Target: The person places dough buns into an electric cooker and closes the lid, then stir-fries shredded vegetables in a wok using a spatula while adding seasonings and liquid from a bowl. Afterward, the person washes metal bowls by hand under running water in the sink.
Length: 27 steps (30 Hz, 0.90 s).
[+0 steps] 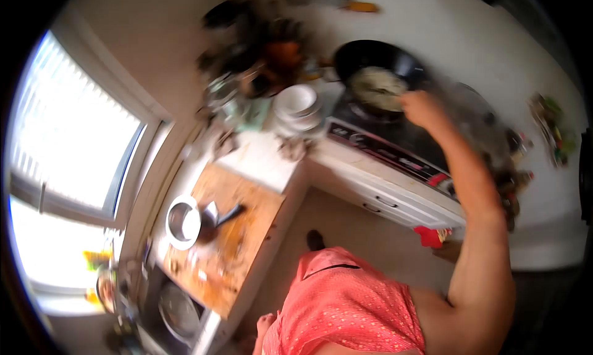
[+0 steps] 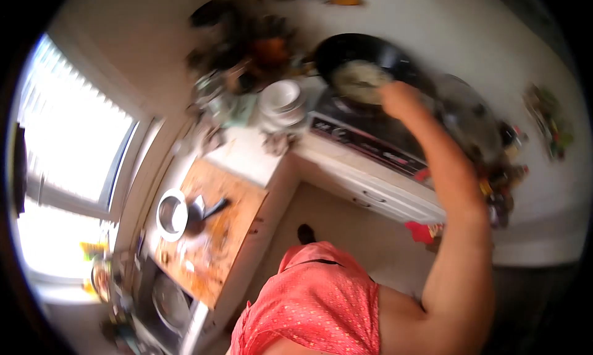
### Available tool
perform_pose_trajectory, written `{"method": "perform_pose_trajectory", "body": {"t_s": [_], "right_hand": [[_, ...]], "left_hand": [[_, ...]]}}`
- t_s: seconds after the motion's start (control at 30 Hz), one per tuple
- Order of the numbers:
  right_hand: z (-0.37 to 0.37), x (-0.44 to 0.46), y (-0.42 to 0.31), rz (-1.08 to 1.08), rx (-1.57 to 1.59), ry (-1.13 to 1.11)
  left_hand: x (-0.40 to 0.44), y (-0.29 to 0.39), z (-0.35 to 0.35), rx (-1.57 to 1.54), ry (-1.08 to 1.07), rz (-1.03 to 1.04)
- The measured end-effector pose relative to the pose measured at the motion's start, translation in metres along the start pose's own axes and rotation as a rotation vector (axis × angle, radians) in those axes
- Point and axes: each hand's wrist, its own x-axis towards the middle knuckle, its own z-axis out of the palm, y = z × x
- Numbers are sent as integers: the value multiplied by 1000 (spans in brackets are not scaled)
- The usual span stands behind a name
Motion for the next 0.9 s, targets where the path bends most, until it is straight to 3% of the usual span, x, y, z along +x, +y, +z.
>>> {"method": "perform_pose_trajectory", "body": {"t_s": [0.03,0.07,0.13,0.17,0.3,0.43,0.53,0.6,0.7,0.73,0.77,0.8,0.9], "right_hand": [[-14,-10,-11,-6,-12,-32],[-16,-16,-10,-40,84,-49],[21,-11,28,-195,148,-47],[24,-12,37,-179,290,-35],[63,18,94,-93,127,-33],[95,53,124,-221,-30,319],[58,18,47,-175,-26,543],[47,0,0,-106,352,445],[12,-78,-133,-155,70,470],[36,-72,-134,-332,182,487],[34,-88,-167,-286,249,388],[31,-104,-205,-234,319,292],[33,-137,-269,-344,469,195]], "left_hand": [[-28,8,-6,-42,-100,159],[-53,20,-12,-278,-99,89],[-48,-53,-3,-790,-124,-59],[-63,-44,-8,-784,-3,-97],[-72,-77,-31,-936,336,-244],[-82,-82,-73,-1101,550,-264],[-75,-109,-126,-1258,710,-180],[-65,-133,-174,-1351,852,-130],[-48,-175,-256,-1481,981,-68],[-41,-195,-281,-1571,1030,-6],[-29,-229,-303,-1613,998,117],[-27,-235,-329,-1634,1060,95],[-12,-266,-393,-1820,1158,53]]}}
